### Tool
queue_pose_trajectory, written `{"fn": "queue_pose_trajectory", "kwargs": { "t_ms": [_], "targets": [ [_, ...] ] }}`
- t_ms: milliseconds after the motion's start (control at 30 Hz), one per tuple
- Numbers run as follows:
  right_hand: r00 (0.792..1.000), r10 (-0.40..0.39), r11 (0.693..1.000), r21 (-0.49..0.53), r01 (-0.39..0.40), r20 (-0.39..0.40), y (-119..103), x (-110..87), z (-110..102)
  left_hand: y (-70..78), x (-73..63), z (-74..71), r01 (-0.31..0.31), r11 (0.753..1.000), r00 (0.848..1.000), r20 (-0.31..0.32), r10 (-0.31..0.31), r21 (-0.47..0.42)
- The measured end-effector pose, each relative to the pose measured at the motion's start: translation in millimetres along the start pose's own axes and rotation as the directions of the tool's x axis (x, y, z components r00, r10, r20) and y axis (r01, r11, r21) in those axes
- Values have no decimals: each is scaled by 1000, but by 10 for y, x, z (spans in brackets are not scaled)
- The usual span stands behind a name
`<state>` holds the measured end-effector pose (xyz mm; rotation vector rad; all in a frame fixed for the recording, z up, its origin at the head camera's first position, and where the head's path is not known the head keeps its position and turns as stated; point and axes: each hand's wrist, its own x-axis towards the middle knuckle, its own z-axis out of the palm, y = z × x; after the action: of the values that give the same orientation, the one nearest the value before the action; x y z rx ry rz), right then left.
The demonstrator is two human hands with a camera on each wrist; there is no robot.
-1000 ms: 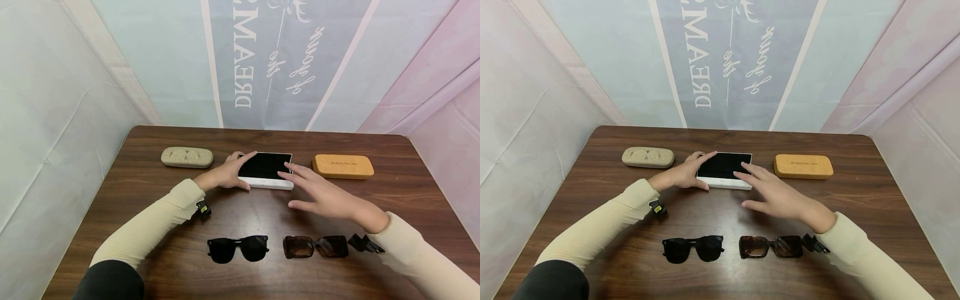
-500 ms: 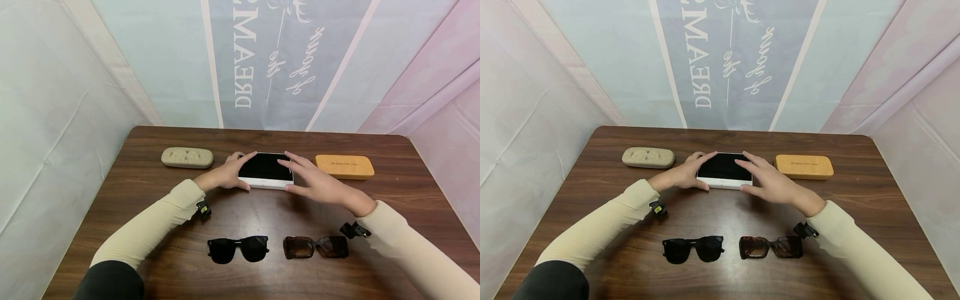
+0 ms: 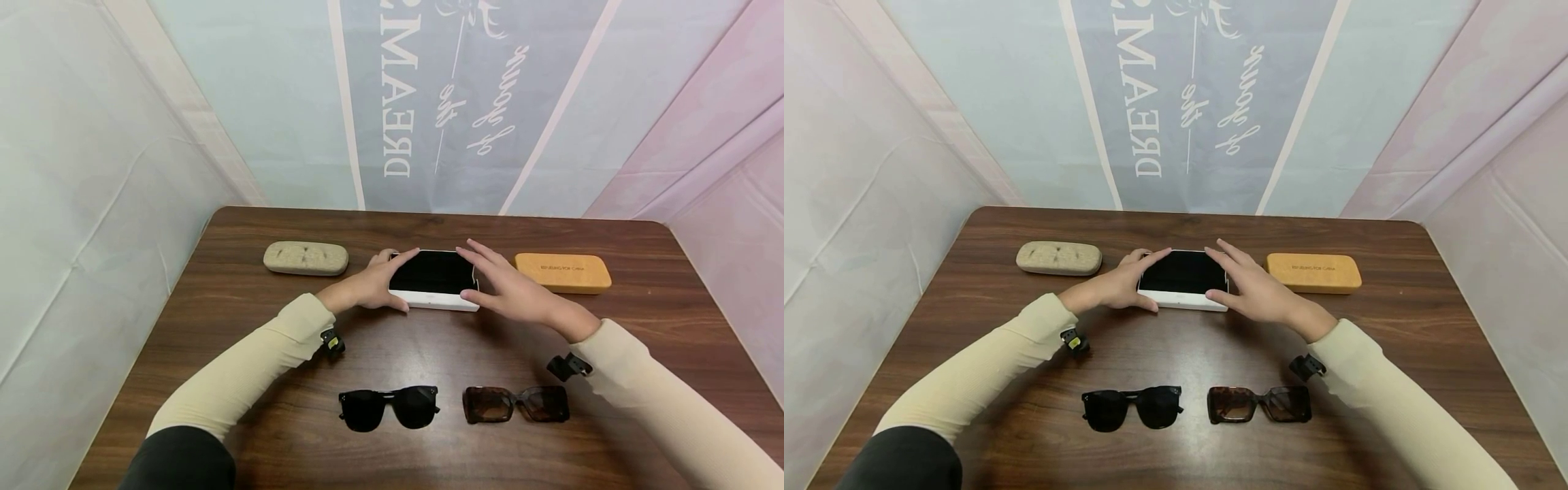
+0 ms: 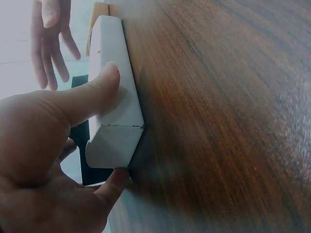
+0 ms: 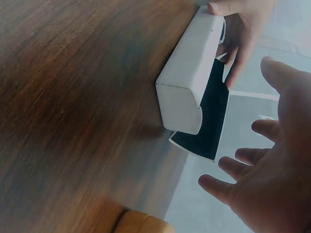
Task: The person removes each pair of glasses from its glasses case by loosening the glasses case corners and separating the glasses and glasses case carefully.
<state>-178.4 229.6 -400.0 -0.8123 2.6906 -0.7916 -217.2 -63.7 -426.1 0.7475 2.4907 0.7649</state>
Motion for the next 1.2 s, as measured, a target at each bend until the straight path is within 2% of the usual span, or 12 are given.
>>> {"fn": "queue_pose_trajectory", "kwargs": {
  "t_ms": [567,800,967,1200],
  "targets": [
    [994,103,994,46,-102,-27,69,124,68,-9,-5,15,-6,1000,1000,-12,6,-19],
    [981,183,975,139,-174,-57,62,186,78,-8,-11,17,-9,1000,1000,-16,9,-19],
    [950,303,925,263,-275,-72,73,258,86,-9,-11,15,-2,1000,1000,-12,2,-23],
    [902,432,796,470,-381,-1,108,334,86,-17,-11,14,3,999,1000,-14,-4,-35]
  ]
}}
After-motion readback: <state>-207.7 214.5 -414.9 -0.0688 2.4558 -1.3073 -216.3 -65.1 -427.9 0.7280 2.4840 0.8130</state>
